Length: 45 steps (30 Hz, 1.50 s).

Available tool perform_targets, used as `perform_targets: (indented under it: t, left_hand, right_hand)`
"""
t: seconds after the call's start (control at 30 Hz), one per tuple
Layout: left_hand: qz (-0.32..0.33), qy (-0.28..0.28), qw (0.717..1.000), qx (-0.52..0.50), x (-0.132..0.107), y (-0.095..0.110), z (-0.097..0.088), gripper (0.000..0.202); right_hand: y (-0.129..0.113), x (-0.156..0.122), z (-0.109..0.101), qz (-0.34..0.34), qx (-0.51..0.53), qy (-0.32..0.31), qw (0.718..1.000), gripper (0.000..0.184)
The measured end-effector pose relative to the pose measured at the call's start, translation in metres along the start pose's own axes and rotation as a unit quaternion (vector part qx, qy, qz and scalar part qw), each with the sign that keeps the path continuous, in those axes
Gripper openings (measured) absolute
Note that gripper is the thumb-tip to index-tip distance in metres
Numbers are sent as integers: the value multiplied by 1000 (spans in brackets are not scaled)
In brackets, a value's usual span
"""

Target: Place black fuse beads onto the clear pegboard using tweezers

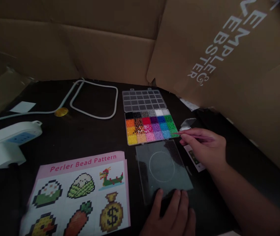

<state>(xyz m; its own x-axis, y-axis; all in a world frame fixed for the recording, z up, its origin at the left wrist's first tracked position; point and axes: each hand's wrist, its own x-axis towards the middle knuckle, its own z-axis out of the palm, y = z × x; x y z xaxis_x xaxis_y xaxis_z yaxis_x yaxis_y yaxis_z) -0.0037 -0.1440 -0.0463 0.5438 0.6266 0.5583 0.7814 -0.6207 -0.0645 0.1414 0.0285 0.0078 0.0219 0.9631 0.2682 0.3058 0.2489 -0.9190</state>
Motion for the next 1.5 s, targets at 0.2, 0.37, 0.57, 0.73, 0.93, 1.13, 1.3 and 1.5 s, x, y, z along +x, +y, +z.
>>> perform_targets:
  t: [0.2, 0.37, 0.57, 0.73, 0.93, 1.13, 1.3, 1.5]
  left_hand:
    - [12, -25, 1000, -5, 0, -1, -2, 28]
    - [13, -40, 999, -13, 1, -2, -5, 28]
    - [15, -32, 999, -26, 2, -3, -5, 27]
    - [13, -36, 999, -28, 2, -2, -6, 27]
    - [14, -37, 999, -27, 2, -3, -6, 28]
    - [16, -42, 999, -27, 1, -3, -7, 28]
    - [19, -37, 999, -25, 2, -4, -6, 27]
    - [17, -44, 998, -32, 2, -3, -8, 28]
  right_hand:
    - [12, 5, 4, 1, 10, -27, 1000, 6]
    - [12, 7, 5, 20, 19, -47, 999, 4]
    - [12, 8, 5, 12, 20, -52, 998, 4]
    - [11, 8, 6, 14, 9, -61, 998, 4]
    - [13, 8, 6, 13, 9, -66, 998, 3]
    - [11, 8, 6, 15, 16, -60, 998, 3]
    - [14, 7, 6, 18, 11, -73, 997, 5]
    - [15, 7, 5, 15, 0, -76, 997, 6]
